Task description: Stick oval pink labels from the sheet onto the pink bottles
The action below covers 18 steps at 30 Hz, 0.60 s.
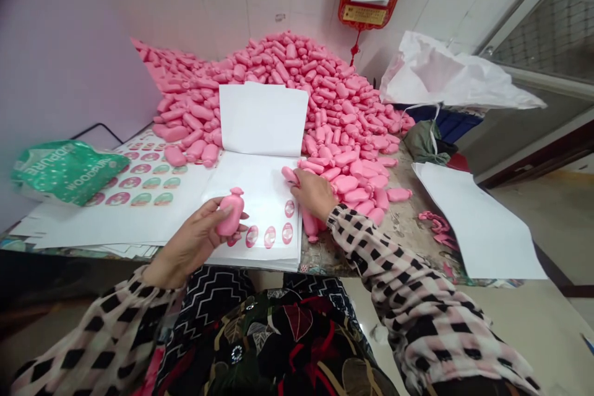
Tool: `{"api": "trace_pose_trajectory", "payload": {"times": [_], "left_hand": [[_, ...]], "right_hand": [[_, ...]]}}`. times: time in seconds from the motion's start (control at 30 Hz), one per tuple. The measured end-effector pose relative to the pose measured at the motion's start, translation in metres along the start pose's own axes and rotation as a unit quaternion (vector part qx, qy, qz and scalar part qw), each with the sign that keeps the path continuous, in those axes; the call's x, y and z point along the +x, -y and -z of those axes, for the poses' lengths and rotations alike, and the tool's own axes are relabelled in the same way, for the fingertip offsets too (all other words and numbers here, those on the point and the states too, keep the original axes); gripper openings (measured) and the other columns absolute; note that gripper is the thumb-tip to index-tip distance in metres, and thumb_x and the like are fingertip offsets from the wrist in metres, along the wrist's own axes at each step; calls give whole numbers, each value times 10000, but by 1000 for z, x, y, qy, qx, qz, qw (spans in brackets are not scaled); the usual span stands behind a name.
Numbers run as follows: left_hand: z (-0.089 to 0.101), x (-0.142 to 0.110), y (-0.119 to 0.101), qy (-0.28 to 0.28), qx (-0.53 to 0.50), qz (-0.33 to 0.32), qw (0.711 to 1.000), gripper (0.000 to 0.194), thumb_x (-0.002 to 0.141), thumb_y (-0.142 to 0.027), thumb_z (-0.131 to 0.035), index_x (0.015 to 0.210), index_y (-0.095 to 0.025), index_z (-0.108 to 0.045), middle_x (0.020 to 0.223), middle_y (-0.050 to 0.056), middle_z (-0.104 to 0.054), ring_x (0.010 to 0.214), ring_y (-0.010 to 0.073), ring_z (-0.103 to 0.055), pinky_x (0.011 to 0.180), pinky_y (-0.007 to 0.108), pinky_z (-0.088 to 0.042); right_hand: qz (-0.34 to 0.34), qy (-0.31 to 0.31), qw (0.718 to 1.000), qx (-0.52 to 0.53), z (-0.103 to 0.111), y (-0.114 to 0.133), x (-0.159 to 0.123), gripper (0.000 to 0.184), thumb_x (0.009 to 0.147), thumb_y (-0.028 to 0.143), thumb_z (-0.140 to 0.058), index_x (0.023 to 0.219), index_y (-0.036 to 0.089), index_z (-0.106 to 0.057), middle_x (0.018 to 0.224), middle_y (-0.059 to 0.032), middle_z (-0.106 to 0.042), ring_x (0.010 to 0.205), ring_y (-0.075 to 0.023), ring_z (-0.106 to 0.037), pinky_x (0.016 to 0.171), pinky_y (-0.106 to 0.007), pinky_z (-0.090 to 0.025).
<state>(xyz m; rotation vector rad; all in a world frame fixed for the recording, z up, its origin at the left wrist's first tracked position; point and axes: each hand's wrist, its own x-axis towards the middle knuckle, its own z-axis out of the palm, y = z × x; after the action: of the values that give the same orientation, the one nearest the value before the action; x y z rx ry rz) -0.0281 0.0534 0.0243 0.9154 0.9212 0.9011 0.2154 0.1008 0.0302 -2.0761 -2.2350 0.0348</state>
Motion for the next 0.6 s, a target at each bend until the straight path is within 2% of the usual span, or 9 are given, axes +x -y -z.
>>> {"api": "trace_pose_trajectory", "payload": {"times": [0.1, 0.17, 0.3, 0.43, 0.53, 0.6], "left_hand": [[-9, -10, 14, -1, -114, 64, 991, 297, 810, -257, -623, 1074, -163, -523, 921, 80, -666, 788, 182, -674, 712, 312, -548], [-13, -15, 18, 6, -151, 86, 985, 283, 812, -215, -619, 1072, -143, -537, 944, 98, -673, 835, 191, -679, 752, 313, -552], [-16, -23, 18, 15, -172, 99, 980, 306, 808, -180, -611, 1096, -157, -511, 962, 103, -680, 908, 232, -676, 793, 353, -551], [-15, -27, 15, 2, -131, 106, 986, 432, 783, -203, -629, 1173, -213, -442, 995, 82, -672, 804, 207, -683, 696, 333, -548], [-16, -24, 16, -4, -62, 99, 993, 415, 755, -245, -658, 1127, -223, -473, 918, 30, -658, 673, 131, -629, 598, 253, -493], [-20, -20, 16, 4, 37, 67, 997, 359, 738, -272, -673, 1066, -218, -535, 855, -5, -633, 659, 106, -580, 616, 241, -465]], "right_hand": [[60, -21, 998, 8, 1, 16, -7, 450, 891, 331, -434, 1334, 256, -398, 1206, -66, -568, 993, -226, -570, 670, -297, -408], [89, -28, 996, 0, 1, 23, -19, 426, 890, 318, -438, 1311, 252, -418, 1212, -73, -542, 975, -217, -568, 624, -285, -398], [68, -7, 996, -53, -6, 16, -51, 341, 909, 322, -402, 1236, 245, -462, 1165, -84, -510, 847, -196, -577, 530, -268, -344], [6, 20, 996, -81, -14, 2, -71, 349, 928, 409, -365, 1213, 237, -469, 1132, -91, -490, 747, -180, -574, 510, -265, -316], [-32, -11, 998, -50, -12, -3, -68, 453, 921, 535, -317, 1220, 233, -475, 1094, -94, -505, 794, -199, -576, 550, -278, -342], [-30, -29, 999, -24, -9, -4, -60, 433, 956, 480, -243, 1134, 225, -543, 1023, -82, -544, 846, -199, -570, 622, -287, -366]]}}
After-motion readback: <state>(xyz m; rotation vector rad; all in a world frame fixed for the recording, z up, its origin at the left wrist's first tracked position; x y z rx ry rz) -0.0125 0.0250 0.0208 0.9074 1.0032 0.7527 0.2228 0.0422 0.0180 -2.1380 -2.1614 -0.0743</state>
